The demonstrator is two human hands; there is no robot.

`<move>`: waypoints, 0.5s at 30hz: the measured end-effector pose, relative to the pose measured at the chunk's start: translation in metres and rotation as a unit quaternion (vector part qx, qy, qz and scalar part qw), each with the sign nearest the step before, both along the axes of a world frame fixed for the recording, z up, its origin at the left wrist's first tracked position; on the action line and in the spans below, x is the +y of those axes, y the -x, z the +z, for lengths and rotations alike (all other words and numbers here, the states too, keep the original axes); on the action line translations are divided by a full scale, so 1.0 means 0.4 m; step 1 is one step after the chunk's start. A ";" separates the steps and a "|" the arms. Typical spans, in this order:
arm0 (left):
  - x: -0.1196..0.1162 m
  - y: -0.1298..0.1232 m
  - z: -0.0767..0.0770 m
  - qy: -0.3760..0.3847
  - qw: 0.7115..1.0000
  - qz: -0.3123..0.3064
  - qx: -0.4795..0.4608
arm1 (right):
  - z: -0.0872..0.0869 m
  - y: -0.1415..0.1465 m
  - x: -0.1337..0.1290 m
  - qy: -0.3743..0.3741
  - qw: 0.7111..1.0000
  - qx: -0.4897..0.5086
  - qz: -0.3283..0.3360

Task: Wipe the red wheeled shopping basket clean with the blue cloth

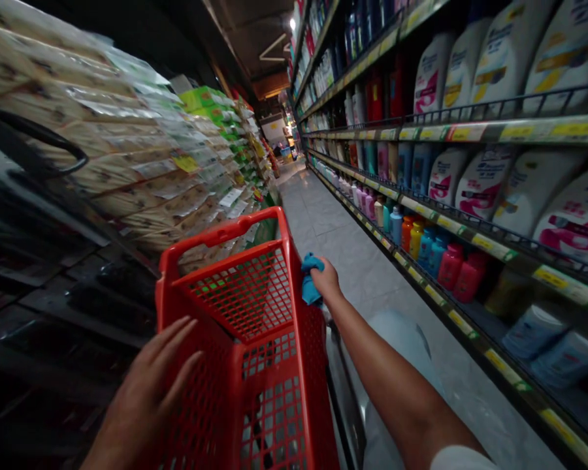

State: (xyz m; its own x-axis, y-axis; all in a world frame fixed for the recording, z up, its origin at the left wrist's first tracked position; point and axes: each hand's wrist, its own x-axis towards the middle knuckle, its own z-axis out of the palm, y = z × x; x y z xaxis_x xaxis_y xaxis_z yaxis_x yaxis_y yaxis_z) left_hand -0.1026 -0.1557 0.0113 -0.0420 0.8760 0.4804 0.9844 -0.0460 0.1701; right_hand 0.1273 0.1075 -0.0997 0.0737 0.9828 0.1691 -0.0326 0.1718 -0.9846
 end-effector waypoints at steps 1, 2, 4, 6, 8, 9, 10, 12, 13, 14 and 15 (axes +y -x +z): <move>0.006 0.034 -0.002 -0.036 0.998 0.054 -0.024 | 0.042 0.000 0.016 -0.035 0.999 -0.016 -0.008; 0.012 0.062 -0.006 -0.053 0.991 0.109 -0.060 | 0.090 0.003 0.031 -0.078 0.996 -0.048 -0.015; 0.026 0.097 -0.021 -0.033 0.966 0.194 -0.165 | 0.187 0.016 0.049 -0.168 0.972 -0.166 -0.013; 0.038 0.109 -0.043 0.005 0.938 0.224 -0.266 | 0.260 0.034 0.038 -0.221 0.922 -0.318 0.001; 0.046 0.109 -0.065 0.016 0.924 0.209 -0.321 | 0.296 0.050 -0.001 -0.233 0.866 -0.443 0.012; 0.048 0.107 -0.074 0.011 0.923 0.199 -0.329 | 0.302 0.056 -0.026 -0.239 0.837 -0.493 0.016; 0.050 0.105 -0.083 0.005 0.924 0.192 -0.331 | 0.303 0.059 -0.050 -0.249 0.807 -0.535 0.024; 0.051 0.104 -0.095 0.000 0.926 0.187 -0.328 | 0.301 0.060 -0.087 -0.273 0.754 -0.595 0.053; 0.052 0.106 -0.100 0.000 0.927 0.185 -0.326 | 0.302 0.059 -0.097 -0.284 0.737 -0.610 0.068; 0.052 0.107 -0.104 -0.001 0.928 0.180 -0.325 | 0.307 0.059 -0.100 -0.291 0.728 -0.616 0.072; 0.053 0.108 -0.109 -0.003 0.930 0.174 -0.325 | 0.315 0.062 -0.097 -0.292 0.728 -0.617 0.064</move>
State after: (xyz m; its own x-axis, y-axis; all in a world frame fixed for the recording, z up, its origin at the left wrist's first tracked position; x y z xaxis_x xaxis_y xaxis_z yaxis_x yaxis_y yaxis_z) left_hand -0.1460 -0.1344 -0.0323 -0.6049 0.7531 0.2588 0.6295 0.2531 0.7346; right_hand 0.1025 0.0687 0.0261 -0.5749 0.7017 0.4210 0.7619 0.6466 -0.0374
